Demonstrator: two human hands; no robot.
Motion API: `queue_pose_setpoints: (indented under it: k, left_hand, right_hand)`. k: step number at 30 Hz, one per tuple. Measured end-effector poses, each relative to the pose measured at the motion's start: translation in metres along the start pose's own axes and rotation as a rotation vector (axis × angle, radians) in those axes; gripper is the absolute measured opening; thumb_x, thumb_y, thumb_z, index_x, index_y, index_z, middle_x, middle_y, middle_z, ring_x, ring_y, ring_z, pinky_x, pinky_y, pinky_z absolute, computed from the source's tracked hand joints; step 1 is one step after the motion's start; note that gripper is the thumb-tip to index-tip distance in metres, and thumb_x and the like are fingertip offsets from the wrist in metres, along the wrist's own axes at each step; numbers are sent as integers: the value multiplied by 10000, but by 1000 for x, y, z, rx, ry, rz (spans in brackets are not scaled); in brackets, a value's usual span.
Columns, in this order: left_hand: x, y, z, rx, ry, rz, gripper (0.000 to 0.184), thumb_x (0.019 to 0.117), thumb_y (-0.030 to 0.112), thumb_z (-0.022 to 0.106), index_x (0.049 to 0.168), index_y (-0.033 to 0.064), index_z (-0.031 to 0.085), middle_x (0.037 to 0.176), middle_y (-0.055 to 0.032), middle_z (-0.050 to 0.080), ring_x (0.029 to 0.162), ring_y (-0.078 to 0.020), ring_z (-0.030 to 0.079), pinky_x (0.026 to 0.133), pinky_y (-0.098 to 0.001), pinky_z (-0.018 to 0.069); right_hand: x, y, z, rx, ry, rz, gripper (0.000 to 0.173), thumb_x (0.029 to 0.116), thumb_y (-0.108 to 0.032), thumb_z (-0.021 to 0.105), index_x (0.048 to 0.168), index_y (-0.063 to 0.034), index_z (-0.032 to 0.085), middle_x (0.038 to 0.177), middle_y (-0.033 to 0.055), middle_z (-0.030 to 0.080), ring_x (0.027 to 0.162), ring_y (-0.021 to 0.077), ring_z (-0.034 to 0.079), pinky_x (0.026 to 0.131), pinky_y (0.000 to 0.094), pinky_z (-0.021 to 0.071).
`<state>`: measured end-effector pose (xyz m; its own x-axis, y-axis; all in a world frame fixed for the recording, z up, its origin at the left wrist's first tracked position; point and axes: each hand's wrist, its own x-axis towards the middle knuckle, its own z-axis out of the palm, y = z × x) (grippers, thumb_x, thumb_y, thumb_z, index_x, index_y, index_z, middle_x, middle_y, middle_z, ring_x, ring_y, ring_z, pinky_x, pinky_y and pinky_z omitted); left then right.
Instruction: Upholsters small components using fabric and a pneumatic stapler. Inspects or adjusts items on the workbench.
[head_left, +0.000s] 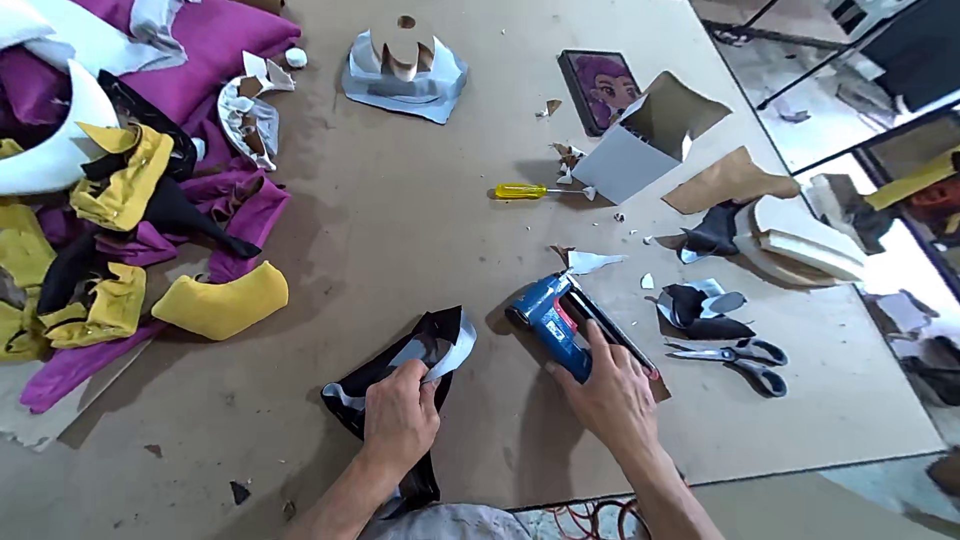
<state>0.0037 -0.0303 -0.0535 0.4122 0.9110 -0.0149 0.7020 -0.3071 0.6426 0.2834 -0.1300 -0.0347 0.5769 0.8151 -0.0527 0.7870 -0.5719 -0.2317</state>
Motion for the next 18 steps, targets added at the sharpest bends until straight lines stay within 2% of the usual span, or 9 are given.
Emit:
queue_pose_setpoints:
  k: [4,6,8,9,10,12,13,15,18]
  left_hand:
    - [1,0,4,16,23,29,178,944,183,589,860,83,711,849,-63,716,694,-208,708,584,-404,578]
    - [-1,-1,8,12,48,65,160,939,157,590,866,86,712,975,-92,715,713,-221,715,573,-392,594]
    - [-1,-1,11,4,67,59,147,931,148,609,875,85,729,1046,-128,687,788,-261,712,633,-401,611]
    - [-1,-1,11,2,65,34,150,931,152,612,878,82,734,1056,-141,677,868,-294,704,694,-424,611]
    - [-1,-1,10,12,63,8,152,930,164,619,872,88,737,1063,-141,674,932,-315,695,732,-439,609]
    - [2,0,11,56,58,-23,127,913,183,647,859,114,738,1129,-132,669,1036,-351,662,773,-492,586]
    - [2,1,11,86,56,-32,124,910,211,648,856,139,734,1189,-125,663,1091,-363,640,799,-522,562]
    - [3,2,12,127,53,-50,143,910,257,643,851,167,737,1253,-115,653,1158,-371,617,832,-555,534]
    - [3,3,11,140,31,-78,161,926,279,640,852,176,739,1256,-103,648,1180,-355,607,849,-546,534]
  right_hand:
    - [26,-8,-14,-75,-224,-18,866,821,-241,800,1575,-109,396,1197,237,674,1035,455,671,858,668,518]
    - [30,-11,-31,-67,-264,46,781,797,-204,769,1517,-115,479,1095,228,711,976,461,686,815,692,511]
    - [23,-14,-55,-69,-238,26,544,797,-270,684,1306,-81,642,875,202,707,810,437,687,674,675,496]
    - [16,-18,-69,-64,-248,-13,451,800,-346,647,1145,-60,698,780,168,683,730,391,675,619,637,488]
    - [7,-26,-83,-47,-302,-54,417,830,-413,648,1012,-43,713,740,148,676,696,354,678,608,613,501]
    - [-11,-43,-98,28,-416,-198,377,843,-396,717,886,-22,726,706,139,693,659,312,697,600,585,532]
    - [-18,-53,-99,61,-450,-293,332,831,-358,745,879,-30,732,694,132,703,634,291,706,576,558,545]
    - [-28,-73,-94,127,-500,-425,300,806,-279,765,982,-36,764,707,125,721,605,269,703,542,513,550]
    - [-31,-89,-86,128,-522,-484,366,794,-280,759,1072,-42,771,740,116,742,608,256,706,539,487,550]
